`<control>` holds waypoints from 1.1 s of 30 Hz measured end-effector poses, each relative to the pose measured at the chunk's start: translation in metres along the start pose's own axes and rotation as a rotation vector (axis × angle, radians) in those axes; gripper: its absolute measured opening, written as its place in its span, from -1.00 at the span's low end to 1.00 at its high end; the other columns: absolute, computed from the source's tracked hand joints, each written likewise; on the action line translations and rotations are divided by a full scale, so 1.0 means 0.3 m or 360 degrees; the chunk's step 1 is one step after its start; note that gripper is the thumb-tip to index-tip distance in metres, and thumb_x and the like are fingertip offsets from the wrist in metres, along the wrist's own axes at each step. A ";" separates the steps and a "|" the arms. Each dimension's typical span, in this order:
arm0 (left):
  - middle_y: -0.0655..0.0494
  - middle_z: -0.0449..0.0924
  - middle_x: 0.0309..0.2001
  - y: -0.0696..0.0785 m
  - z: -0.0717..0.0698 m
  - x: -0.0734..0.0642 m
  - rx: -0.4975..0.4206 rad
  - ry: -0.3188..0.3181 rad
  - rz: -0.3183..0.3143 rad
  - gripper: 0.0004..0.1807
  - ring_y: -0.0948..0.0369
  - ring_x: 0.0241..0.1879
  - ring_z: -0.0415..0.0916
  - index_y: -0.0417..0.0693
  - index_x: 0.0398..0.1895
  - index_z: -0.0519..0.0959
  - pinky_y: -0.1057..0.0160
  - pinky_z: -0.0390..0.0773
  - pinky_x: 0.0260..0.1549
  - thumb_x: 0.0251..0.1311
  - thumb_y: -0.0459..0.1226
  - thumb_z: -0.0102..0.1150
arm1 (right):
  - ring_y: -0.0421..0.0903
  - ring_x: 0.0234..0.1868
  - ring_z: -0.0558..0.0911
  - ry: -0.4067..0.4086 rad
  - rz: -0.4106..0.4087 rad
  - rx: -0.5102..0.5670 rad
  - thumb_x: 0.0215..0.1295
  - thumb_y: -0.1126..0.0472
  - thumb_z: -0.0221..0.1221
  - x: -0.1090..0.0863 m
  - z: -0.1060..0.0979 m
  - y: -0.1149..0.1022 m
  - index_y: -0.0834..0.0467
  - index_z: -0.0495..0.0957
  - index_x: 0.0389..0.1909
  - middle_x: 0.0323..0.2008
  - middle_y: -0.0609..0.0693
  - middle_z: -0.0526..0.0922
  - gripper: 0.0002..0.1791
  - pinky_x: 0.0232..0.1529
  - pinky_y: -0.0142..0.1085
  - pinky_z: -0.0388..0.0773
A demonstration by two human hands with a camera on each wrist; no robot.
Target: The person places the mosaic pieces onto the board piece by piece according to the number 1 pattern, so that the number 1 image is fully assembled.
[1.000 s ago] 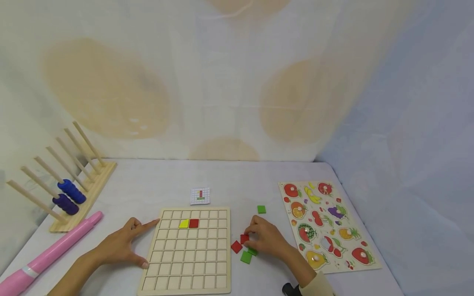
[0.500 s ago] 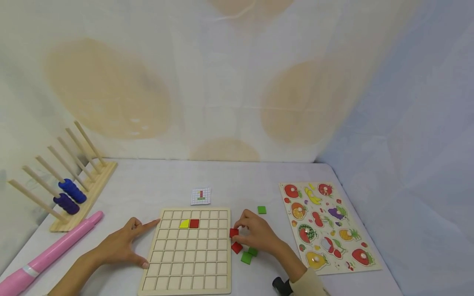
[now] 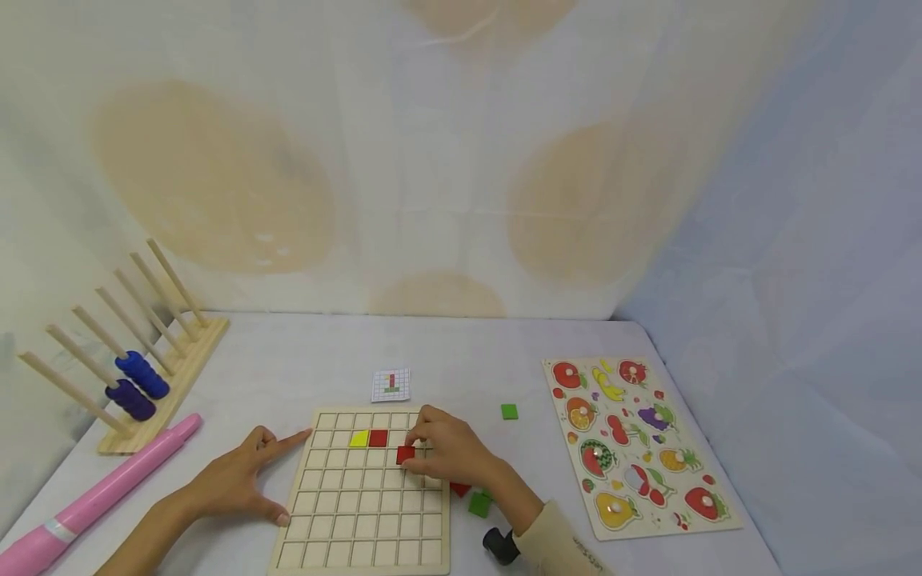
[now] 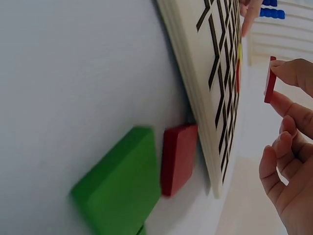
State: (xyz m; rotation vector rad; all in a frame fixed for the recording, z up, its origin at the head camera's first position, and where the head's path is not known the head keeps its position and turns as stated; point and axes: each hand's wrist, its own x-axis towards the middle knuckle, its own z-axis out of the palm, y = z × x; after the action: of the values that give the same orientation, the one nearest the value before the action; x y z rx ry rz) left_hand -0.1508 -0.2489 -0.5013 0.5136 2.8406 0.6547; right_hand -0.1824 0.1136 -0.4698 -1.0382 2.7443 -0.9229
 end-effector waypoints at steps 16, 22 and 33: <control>0.12 0.15 -0.13 0.000 0.010 0.006 -0.0006 -0.0009 -0.0039 0.32 0.22 -0.38 0.23 0.41 0.50 0.22 0.32 0.22 -0.46 -0.57 0.45 0.46 | -0.30 -0.26 0.47 -0.0077 -0.0077 -0.0166 0.15 0.01 0.42 0.092 0.051 -0.050 0.10 0.75 -0.21 -0.29 -0.11 0.50 -0.72 -0.21 -0.54 0.44; 0.13 0.15 -0.14 -0.002 0.010 0.003 0.0021 0.0017 0.0001 0.31 0.24 -0.39 0.23 0.37 0.50 0.24 0.33 0.24 -0.46 -0.55 0.46 0.43 | -0.35 -0.29 0.41 -0.0108 -0.0097 -0.0276 0.15 0.02 0.42 0.110 0.072 -0.057 0.10 0.75 -0.20 -0.31 -0.17 0.46 -0.72 -0.25 -0.54 0.40; 0.15 0.14 -0.15 -0.006 0.002 -0.003 0.0066 0.0053 0.0049 0.31 0.27 -0.39 0.23 0.34 0.50 0.24 0.35 0.25 -0.48 -0.54 0.49 0.39 | -0.36 -0.39 0.32 -0.0036 -0.0133 -0.0499 0.14 -0.04 0.42 0.117 0.117 -0.065 0.02 0.74 -0.26 -0.35 -0.22 0.42 -0.75 -0.37 -0.54 0.29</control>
State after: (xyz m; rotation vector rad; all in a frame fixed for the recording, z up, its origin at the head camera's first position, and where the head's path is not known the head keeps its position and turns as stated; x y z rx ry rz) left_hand -0.1504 -0.2507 -0.5026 0.5592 2.8883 0.6169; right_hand -0.1891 0.0623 -0.4826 -1.2068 2.9083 -0.4925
